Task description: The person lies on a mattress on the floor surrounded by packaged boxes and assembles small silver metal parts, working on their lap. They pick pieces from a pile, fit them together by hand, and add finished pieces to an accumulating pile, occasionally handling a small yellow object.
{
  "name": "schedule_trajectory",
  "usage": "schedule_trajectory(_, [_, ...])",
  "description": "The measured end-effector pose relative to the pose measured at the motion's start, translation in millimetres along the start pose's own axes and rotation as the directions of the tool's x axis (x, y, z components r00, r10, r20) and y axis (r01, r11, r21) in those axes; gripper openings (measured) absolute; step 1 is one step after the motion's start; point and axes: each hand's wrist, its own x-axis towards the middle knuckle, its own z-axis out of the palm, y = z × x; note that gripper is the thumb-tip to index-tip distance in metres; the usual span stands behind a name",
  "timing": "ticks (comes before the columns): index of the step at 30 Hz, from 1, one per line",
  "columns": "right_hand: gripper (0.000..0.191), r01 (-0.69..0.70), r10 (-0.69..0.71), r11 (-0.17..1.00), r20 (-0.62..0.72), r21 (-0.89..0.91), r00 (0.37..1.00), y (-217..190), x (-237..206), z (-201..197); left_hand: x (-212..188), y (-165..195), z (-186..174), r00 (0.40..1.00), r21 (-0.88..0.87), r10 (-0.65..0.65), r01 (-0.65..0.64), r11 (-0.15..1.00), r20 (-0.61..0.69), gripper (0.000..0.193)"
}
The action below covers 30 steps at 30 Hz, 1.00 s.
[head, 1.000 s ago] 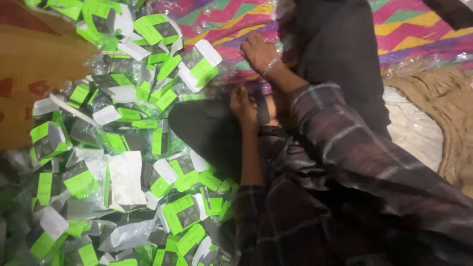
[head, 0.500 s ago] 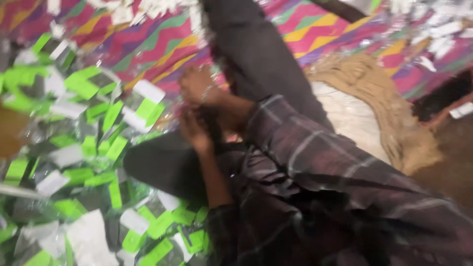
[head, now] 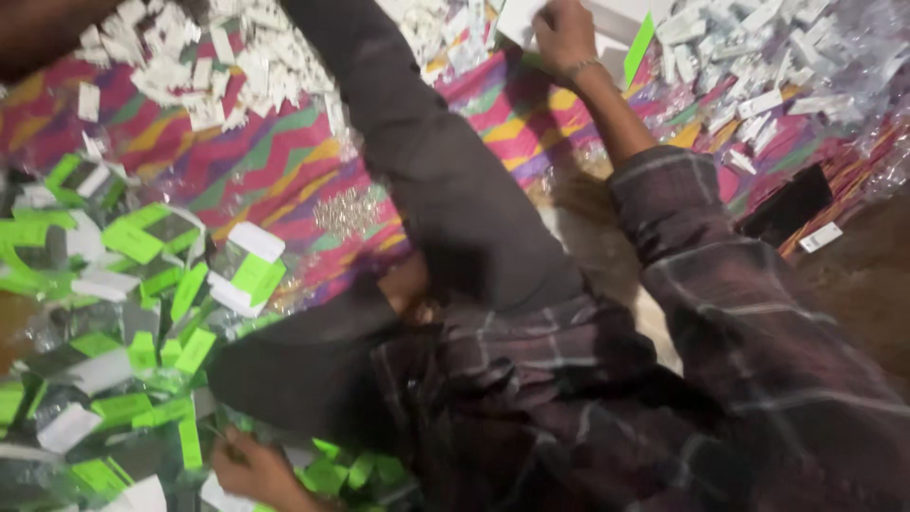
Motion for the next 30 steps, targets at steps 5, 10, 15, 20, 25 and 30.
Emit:
schedule_trajectory(5, [0.026,-0.072,0.084,0.951,0.027,-0.301,0.996,56.0,-45.6,-37.2,-26.5,-33.4,-27.5,0.935,0.459,-0.279,0.154,0.875,0.218,0.034])
schedule_trajectory(10, [0.064,-0.131,0.123,0.968,-0.048,-0.212,0.991,67.7,-92.5,-41.4,-50.2,-24.7,-4.4,0.996,0.198,0.068,-0.078,0.977,0.057,0.035])
schedule_trajectory(15, [0.063,-0.169,0.211,0.941,0.117,-0.293,0.971,72.7,-117.2,-23.7,-50.9,-2.1,46.4,0.956,0.303,0.294,-0.274,0.913,-0.022,0.04])
schedule_trajectory(20, [0.063,-0.227,0.249,0.961,0.132,-0.16,0.959,65.6,-130.7,-14.2,-49.7,6.3,43.6,0.953,0.245,0.299,-0.28,0.928,-0.047,0.04])
schedule_trajectory(25, [0.058,-0.257,0.275,0.955,0.116,-0.15,0.955,53.0,-121.5,9.7,-51.8,8.8,43.0,0.965,0.19,0.257,-0.244,0.951,-0.047,0.038])
schedule_trajectory(30, [0.03,-0.088,0.29,0.852,0.326,-0.517,0.9,57.7,-113.9,19.7,-53.7,9.5,46.5,0.977,0.164,0.205,-0.193,0.967,-0.061,0.04])
